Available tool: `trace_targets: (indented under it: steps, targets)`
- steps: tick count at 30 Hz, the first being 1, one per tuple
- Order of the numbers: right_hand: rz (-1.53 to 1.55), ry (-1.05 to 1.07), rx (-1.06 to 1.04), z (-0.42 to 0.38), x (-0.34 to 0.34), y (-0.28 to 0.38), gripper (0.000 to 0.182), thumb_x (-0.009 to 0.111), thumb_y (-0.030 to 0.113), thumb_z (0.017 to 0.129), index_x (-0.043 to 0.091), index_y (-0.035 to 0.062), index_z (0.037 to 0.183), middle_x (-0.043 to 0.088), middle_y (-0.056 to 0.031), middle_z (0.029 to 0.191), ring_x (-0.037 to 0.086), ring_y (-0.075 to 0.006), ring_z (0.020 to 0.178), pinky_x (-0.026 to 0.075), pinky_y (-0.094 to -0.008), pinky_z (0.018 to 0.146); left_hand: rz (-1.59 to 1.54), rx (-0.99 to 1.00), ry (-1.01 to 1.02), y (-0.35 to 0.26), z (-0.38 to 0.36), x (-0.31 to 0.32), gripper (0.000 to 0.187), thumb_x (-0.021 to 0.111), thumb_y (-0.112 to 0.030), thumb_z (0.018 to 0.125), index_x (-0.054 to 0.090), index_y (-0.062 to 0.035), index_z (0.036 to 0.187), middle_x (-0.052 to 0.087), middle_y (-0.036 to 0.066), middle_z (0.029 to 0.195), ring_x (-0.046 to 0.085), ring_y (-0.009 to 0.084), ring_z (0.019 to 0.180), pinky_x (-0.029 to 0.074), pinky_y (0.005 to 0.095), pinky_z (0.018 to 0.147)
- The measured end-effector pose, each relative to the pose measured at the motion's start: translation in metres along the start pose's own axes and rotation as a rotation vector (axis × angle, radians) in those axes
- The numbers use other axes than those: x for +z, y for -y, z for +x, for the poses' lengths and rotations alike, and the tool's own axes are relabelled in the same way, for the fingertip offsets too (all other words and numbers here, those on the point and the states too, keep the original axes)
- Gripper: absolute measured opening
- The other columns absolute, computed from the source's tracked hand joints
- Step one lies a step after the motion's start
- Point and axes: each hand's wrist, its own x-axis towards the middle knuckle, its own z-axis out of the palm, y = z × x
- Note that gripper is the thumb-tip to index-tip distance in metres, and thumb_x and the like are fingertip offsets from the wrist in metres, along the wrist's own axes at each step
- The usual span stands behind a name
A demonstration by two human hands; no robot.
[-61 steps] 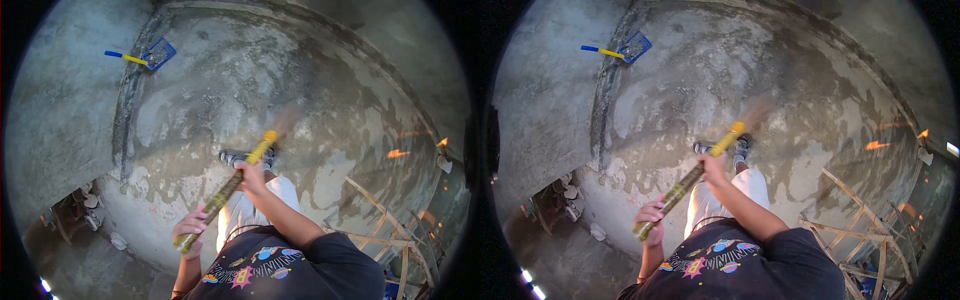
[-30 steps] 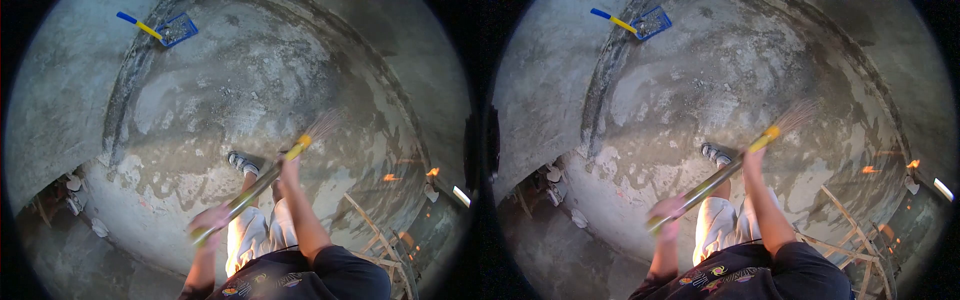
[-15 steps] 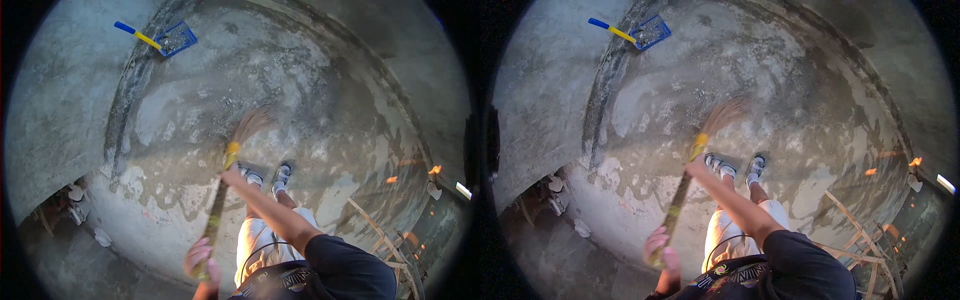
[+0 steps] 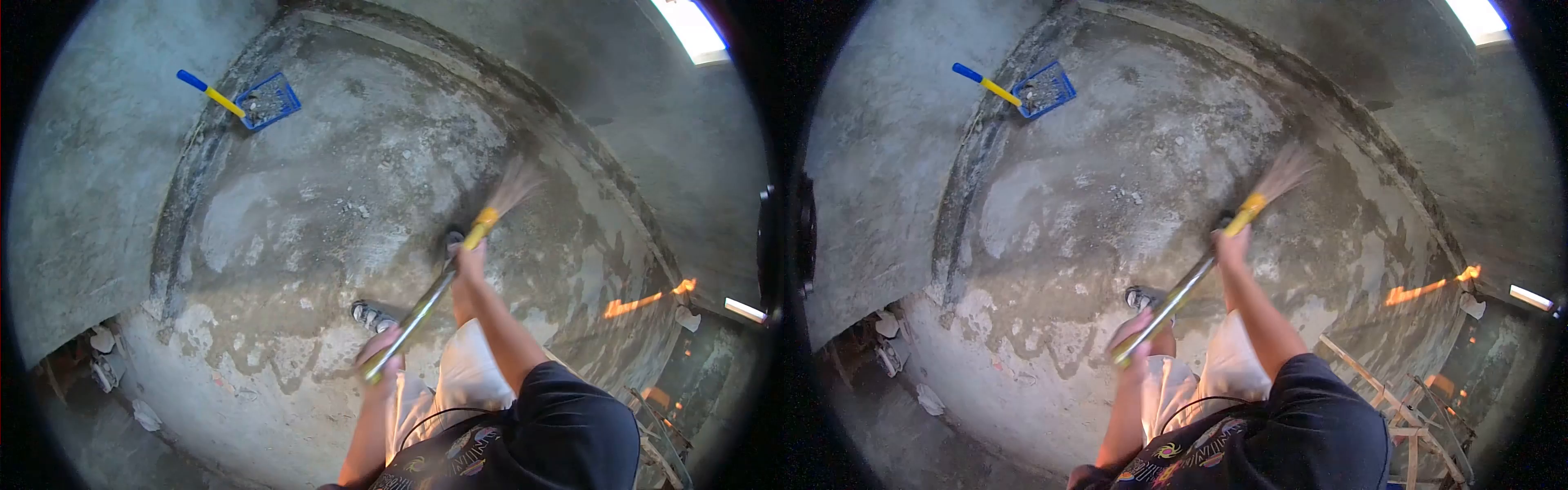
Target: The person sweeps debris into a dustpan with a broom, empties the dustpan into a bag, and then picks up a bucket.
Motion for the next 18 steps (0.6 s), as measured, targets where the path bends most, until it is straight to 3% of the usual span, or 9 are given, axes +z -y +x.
trace_targets:
  steps: [4, 6, 9, 12, 13, 15, 16, 17, 18]
  targets:
    - [-0.305, -0.074, 0.083, 0.140, -0.075, 0.054, 0.056, 0.062, 0.004, 0.068, 0.038, 0.0016, 0.118, 0.056, -0.0120, 0.086, 0.056, -0.0216, 0.069, 0.047, -0.0355, 0.059, -0.189, -0.255, -0.015, 0.069, 0.045, 0.138, 0.031, 0.065, -0.010, 0.078, 0.060, 0.0035, 0.106, 0.061, 0.017, 0.112, 0.056, 0.0235, 0.106, 0.041, 0.0334, 0.095]
    - [-0.662, -0.144, -0.041, 0.247, -0.090, -0.002, 0.048, 0.063, 0.006, 0.069, 0.045, -0.0026, 0.113, 0.061, -0.0139, 0.085, 0.060, -0.0220, 0.068, 0.048, -0.0362, 0.058, -0.162, -0.188, -0.035, 0.087, 0.072, 0.193, 0.030, 0.065, -0.012, 0.079, 0.060, 0.0024, 0.105, 0.061, 0.016, 0.112, 0.057, 0.0233, 0.105, 0.041, 0.0329, 0.094]
    - [-0.603, 0.179, 0.184, 0.255, -0.049, 0.021, 0.026, 0.067, 0.011, 0.069, 0.059, -0.0030, 0.088, 0.062, -0.0111, 0.071, 0.060, -0.0207, 0.065, 0.048, -0.0361, 0.057, 0.078, 0.030, -0.040, 0.076, 0.108, 0.231, 0.023, 0.062, -0.004, 0.077, 0.062, 0.0000, 0.100, 0.063, 0.016, 0.107, 0.058, 0.0270, 0.105, 0.043, 0.0365, 0.093]
    - [-0.383, 0.331, 0.199, 0.248, 0.030, -0.085, 0.070, 0.071, 0.007, 0.066, 0.032, -0.0034, 0.122, 0.057, -0.0098, 0.079, 0.056, -0.0205, 0.065, 0.047, -0.0336, 0.054, 0.285, 0.052, -0.278, 0.080, 0.122, 0.185, 0.024, 0.052, -0.010, 0.085, 0.056, 0.0010, 0.106, 0.061, 0.014, 0.100, 0.059, 0.0234, 0.095, 0.045, 0.0356, 0.088]
    - [-0.395, 0.316, 0.316, 0.173, 0.051, 0.024, 0.081, 0.069, 0.008, 0.067, 0.019, -0.0027, 0.129, 0.058, -0.0130, 0.080, 0.057, -0.0228, 0.066, 0.049, -0.0349, 0.055, 0.273, -0.196, -0.418, 0.136, 0.063, 0.113, 0.022, 0.051, -0.009, 0.085, 0.058, 0.0020, 0.103, 0.062, 0.013, 0.099, 0.059, 0.0223, 0.090, 0.046, 0.0358, 0.085]
    - [-0.381, 0.449, 0.327, 0.103, 0.085, 0.053, 0.092, 0.064, 0.009, 0.067, 0.004, -0.0052, 0.135, 0.059, -0.0193, 0.085, 0.059, -0.0284, 0.073, 0.051, -0.0373, 0.062, 0.748, 0.248, -0.288, -0.015, 0.143, 0.128, 0.039, 0.048, -0.033, 0.088, 0.063, 0.0030, 0.091, 0.065, 0.014, 0.086, 0.060, 0.0262, 0.079, 0.048, 0.0373, 0.069]
    - [-0.435, 0.629, 0.335, 0.069, 0.098, 0.063, 0.094, 0.063, 0.010, 0.067, 0.002, -0.0050, 0.137, 0.059, -0.0219, 0.086, 0.059, -0.0304, 0.076, 0.050, -0.0375, 0.065, 0.928, 0.275, -0.227, -0.057, 0.147, 0.125, 0.046, 0.045, -0.039, 0.089, 0.064, 0.0022, 0.086, 0.065, 0.014, 0.080, 0.060, 0.0263, 0.072, 0.047, 0.0369, 0.063]
    - [-0.311, 0.525, 0.195, 0.019, 0.124, 0.035, 0.089, 0.061, 0.011, 0.069, 0.005, -0.0056, 0.136, 0.059, -0.0236, 0.084, 0.059, -0.0323, 0.074, 0.050, -0.0393, 0.065, 1.028, 0.172, -0.265, -0.079, 0.114, 0.095, 0.048, 0.041, -0.040, 0.090, 0.063, 0.0012, 0.084, 0.063, 0.015, 0.083, 0.057, 0.0272, 0.075, 0.045, 0.0409, 0.069]
    - [-0.240, 0.738, 0.433, -0.009, 0.108, 0.111, 0.086, 0.058, 0.012, 0.070, 0.006, -0.0064, 0.135, 0.057, -0.0271, 0.091, 0.059, -0.0344, 0.082, 0.049, -0.0410, 0.070, 1.195, 0.214, -0.251, -0.119, 0.109, 0.094, 0.051, 0.039, -0.044, 0.091, 0.062, 0.0012, 0.085, 0.061, 0.014, 0.080, 0.056, 0.0274, 0.076, 0.045, 0.0410, 0.068]
